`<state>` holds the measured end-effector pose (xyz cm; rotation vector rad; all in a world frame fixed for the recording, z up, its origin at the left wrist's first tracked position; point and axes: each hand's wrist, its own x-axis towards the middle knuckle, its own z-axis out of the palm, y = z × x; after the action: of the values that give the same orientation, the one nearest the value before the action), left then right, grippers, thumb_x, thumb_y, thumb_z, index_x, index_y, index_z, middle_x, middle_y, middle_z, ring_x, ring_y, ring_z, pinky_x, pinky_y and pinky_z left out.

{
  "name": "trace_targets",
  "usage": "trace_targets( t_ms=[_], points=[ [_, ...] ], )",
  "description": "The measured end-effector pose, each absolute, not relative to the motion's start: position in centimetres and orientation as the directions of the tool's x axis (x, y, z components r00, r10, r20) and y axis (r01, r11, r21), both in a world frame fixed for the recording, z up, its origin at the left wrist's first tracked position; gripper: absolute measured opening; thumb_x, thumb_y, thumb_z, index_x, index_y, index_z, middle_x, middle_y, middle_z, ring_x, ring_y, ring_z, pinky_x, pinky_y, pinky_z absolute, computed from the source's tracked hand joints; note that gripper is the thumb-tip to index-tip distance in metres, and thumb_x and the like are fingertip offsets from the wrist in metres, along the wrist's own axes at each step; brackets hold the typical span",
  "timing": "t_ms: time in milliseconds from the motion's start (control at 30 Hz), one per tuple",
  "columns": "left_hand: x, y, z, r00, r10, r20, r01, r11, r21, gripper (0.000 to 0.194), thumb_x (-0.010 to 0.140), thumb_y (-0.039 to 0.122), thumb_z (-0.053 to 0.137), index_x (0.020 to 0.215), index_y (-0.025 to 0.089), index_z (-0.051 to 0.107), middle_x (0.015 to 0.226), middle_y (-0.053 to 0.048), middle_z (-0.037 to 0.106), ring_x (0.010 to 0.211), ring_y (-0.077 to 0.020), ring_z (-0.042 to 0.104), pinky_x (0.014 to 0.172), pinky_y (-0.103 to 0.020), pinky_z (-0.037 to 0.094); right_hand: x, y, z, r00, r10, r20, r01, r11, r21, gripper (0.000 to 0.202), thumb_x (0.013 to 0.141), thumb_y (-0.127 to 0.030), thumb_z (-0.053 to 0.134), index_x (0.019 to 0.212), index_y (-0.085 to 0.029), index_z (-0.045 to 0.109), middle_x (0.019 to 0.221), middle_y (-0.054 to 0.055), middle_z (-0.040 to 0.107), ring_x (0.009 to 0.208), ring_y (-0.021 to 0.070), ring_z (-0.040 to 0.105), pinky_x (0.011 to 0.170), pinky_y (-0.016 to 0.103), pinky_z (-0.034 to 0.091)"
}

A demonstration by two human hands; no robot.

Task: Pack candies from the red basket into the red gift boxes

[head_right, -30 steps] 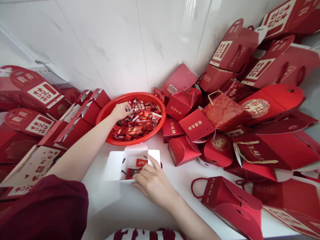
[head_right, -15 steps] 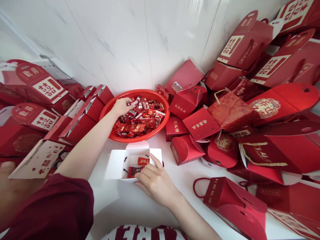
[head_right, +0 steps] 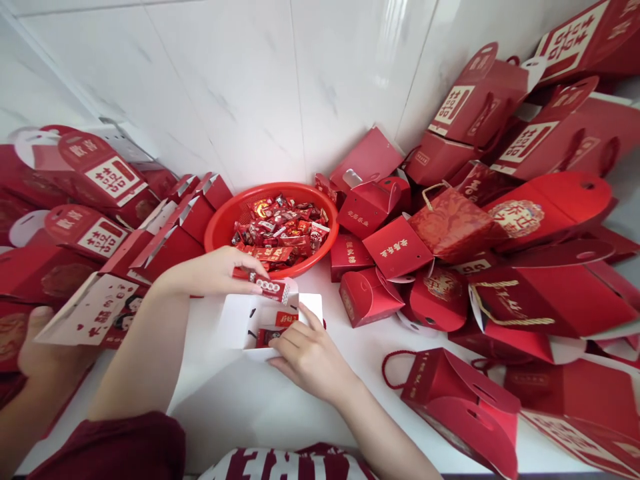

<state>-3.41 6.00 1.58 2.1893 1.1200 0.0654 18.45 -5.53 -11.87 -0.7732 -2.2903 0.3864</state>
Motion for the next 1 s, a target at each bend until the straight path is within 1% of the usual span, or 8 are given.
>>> trace_targets(
  t_ms=[133,267,367,433,533,633,800,1000],
  points=[
    [-3.6,3.2,1.0,0.503,0.854,-0.134,0.764,-0.367,0.53,0.031,0.086,0.042,0.06,0.111,0.026,0.071,0.109,-0.003,0.074,0.097,-0.0214,0.068,0.084,-0.027,0.05,19.5,-5.6,-10.6,-0.544,0.618,0.567,0.399,0.785,-0.474,0.02,0.098,-0.033,0.056,0.112,-0.021,0.063,0.104,0.006,0.07,0.101,0.0209,0.064,0.116,0.053,0.033],
    [-5.3,0.5,0.0,0.249,0.968,-0.011,0.889,-0.224,0.4,0.023,0.091,0.038,0.049,0.096,0.025,0.068,0.094,-0.002,0.073,0.083,-0.0204,0.067,0.071,-0.027,0.048,20.6,-5.7,-10.3,-0.24,0.75,0.616,0.484,0.642,-0.594,0.023,0.1,-0.022,0.046,0.117,-0.021,0.061,0.109,0.01,0.066,0.104,0.0238,0.062,0.101,0.047,0.046],
    [-7.1,-1.4,-1.7,0.058,0.998,-0.026,0.964,-0.049,0.263,0.025,0.091,0.03,0.043,0.089,0.024,0.068,0.084,-0.004,0.073,0.077,-0.0237,0.068,0.066,-0.03,0.046,21.1,-5.6,-10.9,0.023,0.874,0.486,0.547,0.396,-0.738,0.028,0.101,-0.032,0.044,0.123,-0.02,0.057,0.114,0.014,0.062,0.101,0.0269,0.062,0.086,0.043,0.053],
    [-8.1,-2.6,-3.1,0.049,0.993,-0.109,0.956,-0.015,0.294,0.028,0.088,0.023,0.042,0.088,0.024,0.07,0.084,-0.005,0.074,0.081,-0.025,0.07,0.07,-0.032,0.049,21.2,-5.6,-11.3,0.072,0.926,0.371,0.543,0.275,-0.793,0.033,0.102,-0.04,0.043,0.127,-0.021,0.054,0.115,0.013,0.063,0.095,0.0262,0.063,0.081,0.042,0.054],
    [-8.3,-4.4,-5.1,0.169,0.975,-0.142,0.85,-0.071,0.522,0.029,0.084,0.021,0.048,0.101,0.026,0.071,0.103,-0.004,0.074,0.091,-0.0241,0.071,0.075,-0.031,0.054,21.4,-5.7,-11.3,0.004,0.948,0.319,0.428,0.286,-0.857,0.039,0.102,-0.045,0.041,0.132,-0.021,0.049,0.112,0.012,0.065,0.094,0.0244,0.065,0.083,0.041,0.055],
    [-7.6,-6.1,-6.3,0.217,0.974,0.066,0.702,-0.202,0.683,0.052,0.084,0.028,0.057,0.136,0.028,0.056,0.139,-0.007,0.058,0.118,-0.026,0.062,0.093,-0.034,0.055,21.5,-6.0,-10.5,-0.251,0.876,0.412,0.285,0.474,-0.833,0.068,0.096,-0.059,0.049,0.148,-0.02,0.03,0.133,0.016,0.058,0.123,0.0284,0.057,0.103,0.047,0.047],
    [-6.4,-7.2,-7.4,0.397,0.909,0.13,0.728,-0.398,0.558,0.069,0.086,0.025,0.057,0.152,0.033,0.036,0.16,-0.005,0.032,0.146,-0.031,0.033,0.119,-0.048,0.033,20.5,-6.4,-9.7,-0.661,0.673,0.333,0.329,0.658,-0.677,0.128,0.067,-0.066,0.078,0.158,-0.019,0.001,0.16,0.021,0.026,0.148,0.0356,0.025,0.12,0.063,0.016],
    [-6.2,-7.3,-8.9,0.364,0.92,0.145,0.766,-0.384,0.515,0.079,0.081,0.015,0.057,0.153,0.037,0.03,0.157,-0.004,0.035,0.145,-0.0305,0.034,0.118,-0.049,0.035,19.5,-6.1,-11.1,-0.597,0.739,0.311,0.345,0.587,-0.733,0.099,0.085,-0.039,0.073,0.158,-0.026,0.008,0.139,0.014,0.058,0.137,0.0293,0.045,0.116,0.061,0.027]
  ],
)
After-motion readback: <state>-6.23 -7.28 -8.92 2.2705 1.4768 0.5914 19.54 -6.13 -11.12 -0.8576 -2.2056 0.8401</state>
